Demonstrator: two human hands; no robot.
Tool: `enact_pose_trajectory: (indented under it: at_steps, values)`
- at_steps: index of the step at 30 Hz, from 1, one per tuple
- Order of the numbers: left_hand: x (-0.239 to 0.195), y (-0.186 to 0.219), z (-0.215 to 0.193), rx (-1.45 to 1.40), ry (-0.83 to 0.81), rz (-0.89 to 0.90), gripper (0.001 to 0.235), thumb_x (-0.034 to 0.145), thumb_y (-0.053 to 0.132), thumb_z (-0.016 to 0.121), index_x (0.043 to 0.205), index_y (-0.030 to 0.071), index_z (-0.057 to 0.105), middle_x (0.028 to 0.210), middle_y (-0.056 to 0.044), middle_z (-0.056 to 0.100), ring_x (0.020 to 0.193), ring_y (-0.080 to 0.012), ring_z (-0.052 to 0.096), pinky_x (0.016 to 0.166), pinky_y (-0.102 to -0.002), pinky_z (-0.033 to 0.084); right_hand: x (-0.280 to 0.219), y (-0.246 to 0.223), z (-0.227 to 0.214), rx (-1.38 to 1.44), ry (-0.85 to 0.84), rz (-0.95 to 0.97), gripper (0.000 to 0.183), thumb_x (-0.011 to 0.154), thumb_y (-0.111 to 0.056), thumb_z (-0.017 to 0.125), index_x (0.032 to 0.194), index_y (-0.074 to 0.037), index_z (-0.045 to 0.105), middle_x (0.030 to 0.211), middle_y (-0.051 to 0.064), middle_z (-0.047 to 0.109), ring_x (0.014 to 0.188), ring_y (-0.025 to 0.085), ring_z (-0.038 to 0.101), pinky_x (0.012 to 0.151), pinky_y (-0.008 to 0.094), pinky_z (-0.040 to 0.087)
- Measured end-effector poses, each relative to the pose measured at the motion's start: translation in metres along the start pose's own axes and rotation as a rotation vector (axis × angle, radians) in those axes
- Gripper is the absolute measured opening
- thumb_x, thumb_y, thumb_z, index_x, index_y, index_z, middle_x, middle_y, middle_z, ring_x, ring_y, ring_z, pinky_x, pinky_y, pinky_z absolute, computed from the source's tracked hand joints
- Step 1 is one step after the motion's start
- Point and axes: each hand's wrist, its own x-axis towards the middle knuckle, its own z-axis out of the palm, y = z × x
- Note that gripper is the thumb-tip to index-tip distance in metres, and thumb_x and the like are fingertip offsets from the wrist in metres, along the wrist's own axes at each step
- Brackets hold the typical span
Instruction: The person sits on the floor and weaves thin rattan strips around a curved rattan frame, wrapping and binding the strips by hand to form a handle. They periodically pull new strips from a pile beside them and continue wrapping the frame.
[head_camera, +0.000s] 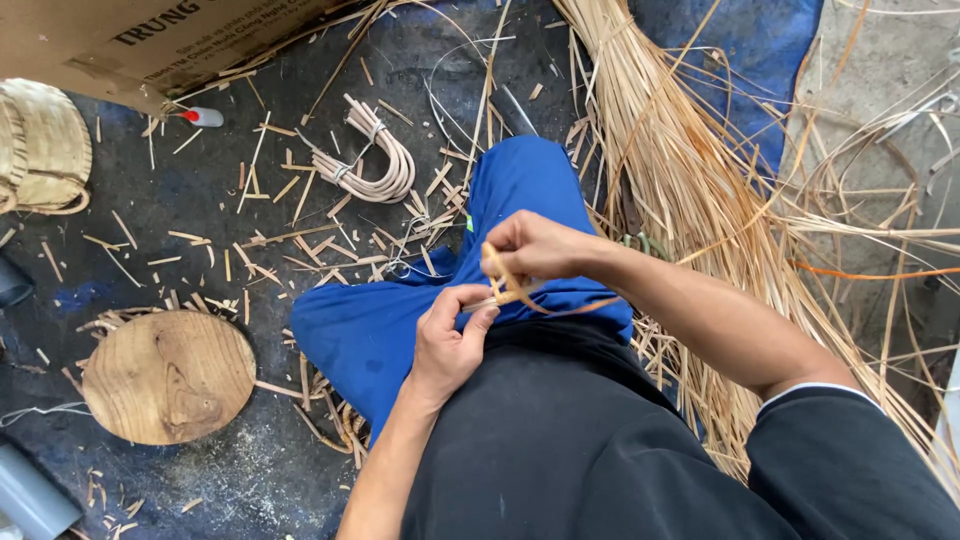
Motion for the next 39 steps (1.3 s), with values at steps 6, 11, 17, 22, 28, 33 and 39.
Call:
enact_pose_trajectory:
  at_steps: [6, 11, 17, 22, 28, 33, 39]
  values:
    - [0.011, -0.009, -0.002, 0.028, -0.014, -0.114, 0.023, 0.097, 0.004, 0.069, 0.12, 0.002, 0.071, 0.096, -0.008, 0.071, 0.082, -0.0146, 0.066, 0.076, -0.026, 0.053, -0.041, -0.039, 0.005, -0.478, 0.224, -0.851, 0.003, 0.092, -0.008, 0.072, 0.094, -0.006, 0.071, 0.093, 0.003, 0.072, 0.087, 0.018, 0.069, 0.077, 0.031, 0.055]
    - [0.013, -0.014, -0.001, -0.097, 0.032, -0.134, 0.021, 0.097, 0.004, 0.069, 0.117, 0.002, 0.072, 0.101, -0.007, 0.072, 0.087, -0.013, 0.067, 0.079, -0.025, 0.054, -0.07, -0.041, 0.036, -0.912, 0.292, -1.029, 0.013, 0.081, -0.006, 0.075, 0.093, -0.007, 0.07, 0.093, 0.006, 0.069, 0.081, 0.026, 0.065, 0.073, 0.038, 0.052]
    - [0.014, -0.003, -0.004, -0.101, -0.008, -0.066, 0.02, 0.095, 0.001, 0.069, 0.114, 0.002, 0.073, 0.106, -0.007, 0.072, 0.094, -0.0137, 0.068, 0.083, -0.025, 0.054, -0.076, -0.05, 0.032, -0.973, 0.371, -1.098, 0.013, 0.084, -0.009, 0.076, 0.094, -0.006, 0.068, 0.098, 0.006, 0.069, 0.084, 0.023, 0.066, 0.072, 0.036, 0.054]
    - [0.019, -0.001, -0.006, -0.01, -0.007, 0.029, 0.019, 0.093, -0.001, 0.071, 0.112, 0.002, 0.074, 0.106, -0.008, 0.067, 0.095, -0.015, 0.067, 0.083, -0.025, 0.054, -0.075, -0.055, 0.025, -0.937, 0.305, -1.042, 0.011, 0.086, -0.005, 0.073, 0.096, -0.006, 0.068, 0.101, 0.005, 0.071, 0.087, 0.02, 0.069, 0.073, 0.033, 0.056]
    - [0.013, -0.01, -0.003, -0.076, 0.071, -0.137, 0.018, 0.095, -0.001, 0.067, 0.112, 0.001, 0.074, 0.102, -0.006, 0.069, 0.085, -0.0137, 0.064, 0.076, -0.025, 0.051, -0.078, -0.033, 0.037, -1.125, 0.216, -1.074, 0.022, 0.078, -0.011, 0.071, 0.098, -0.003, 0.067, 0.104, 0.008, 0.069, 0.09, 0.022, 0.067, 0.077, 0.036, 0.056]
    - [0.017, 0.001, -0.002, -0.032, 0.043, -0.055, 0.016, 0.095, 0.0, 0.067, 0.11, 0.001, 0.073, 0.103, -0.008, 0.069, 0.09, -0.016, 0.066, 0.077, -0.027, 0.053, -0.082, -0.05, 0.036, -1.108, 0.303, -1.136, 0.015, 0.084, -0.011, 0.071, 0.097, -0.004, 0.065, 0.103, 0.007, 0.068, 0.094, 0.023, 0.068, 0.081, 0.036, 0.057]
    - [0.011, 0.017, -0.002, 0.174, -0.114, 0.159, 0.02, 0.087, -0.005, 0.068, 0.106, 0.002, 0.07, 0.096, -0.008, 0.069, 0.092, -0.0266, 0.067, 0.084, -0.034, 0.053, -0.055, -0.042, 0.015, -0.768, 0.233, -0.909, 0.007, 0.084, -0.004, 0.07, 0.09, -0.005, 0.067, 0.093, 0.006, 0.072, 0.079, 0.02, 0.072, 0.063, 0.031, 0.057]
